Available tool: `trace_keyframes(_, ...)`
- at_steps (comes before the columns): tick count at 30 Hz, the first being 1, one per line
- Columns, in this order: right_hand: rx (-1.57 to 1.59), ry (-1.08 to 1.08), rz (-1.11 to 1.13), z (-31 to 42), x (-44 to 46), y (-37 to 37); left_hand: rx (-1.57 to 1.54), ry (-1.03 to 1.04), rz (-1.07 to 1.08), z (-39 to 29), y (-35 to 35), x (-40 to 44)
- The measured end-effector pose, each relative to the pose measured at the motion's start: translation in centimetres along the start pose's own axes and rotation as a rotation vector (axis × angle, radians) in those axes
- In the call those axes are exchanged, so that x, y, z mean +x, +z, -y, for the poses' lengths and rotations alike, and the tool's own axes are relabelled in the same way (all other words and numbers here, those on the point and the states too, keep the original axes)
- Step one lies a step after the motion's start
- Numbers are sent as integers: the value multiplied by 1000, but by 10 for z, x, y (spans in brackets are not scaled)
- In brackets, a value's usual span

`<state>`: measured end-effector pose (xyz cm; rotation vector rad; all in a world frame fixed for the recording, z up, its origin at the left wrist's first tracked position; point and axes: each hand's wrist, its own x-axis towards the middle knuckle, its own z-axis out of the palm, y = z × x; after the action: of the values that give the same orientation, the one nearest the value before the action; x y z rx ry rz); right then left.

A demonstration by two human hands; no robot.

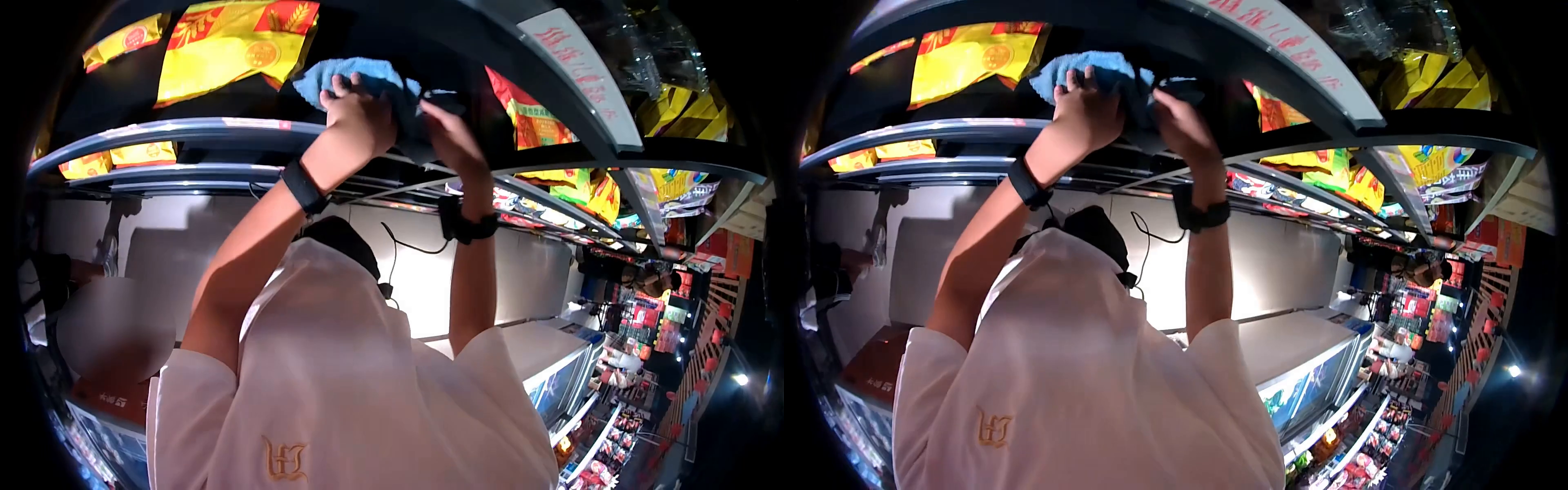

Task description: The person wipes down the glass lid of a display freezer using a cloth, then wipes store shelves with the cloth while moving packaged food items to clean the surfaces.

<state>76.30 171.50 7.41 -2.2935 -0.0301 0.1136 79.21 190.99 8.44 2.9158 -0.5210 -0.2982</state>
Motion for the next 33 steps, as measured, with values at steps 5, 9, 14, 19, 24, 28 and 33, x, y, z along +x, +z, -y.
trace_keyframes(5, -84, -77, -236, -16, 5, -19, -2, -76, 167, -9, -9, 21)
trace_keyframes(9, -55, -106, -360, -6, -3, -14, 24, -97, 177, -9, -5, 27)
trace_keyframes(14, -258, -59, -326, -2, -19, -8, -28, -15, 210, -3, -9, 5)
trace_keyframes(19, -322, 105, -185, -24, 23, -13, -22, -90, 198, -11, -7, 27)
trace_keyframes(24, -316, 14, -5, -34, 71, -8, -84, -129, 149, -7, 0, 62)
trace_keyframes(28, -330, 2, 153, 8, 36, -8, -20, -47, 85, 9, -8, 31)
trace_keyframes(33, -274, 67, 46, -14, 20, -24, -15, 1, 130, 17, -13, 11)
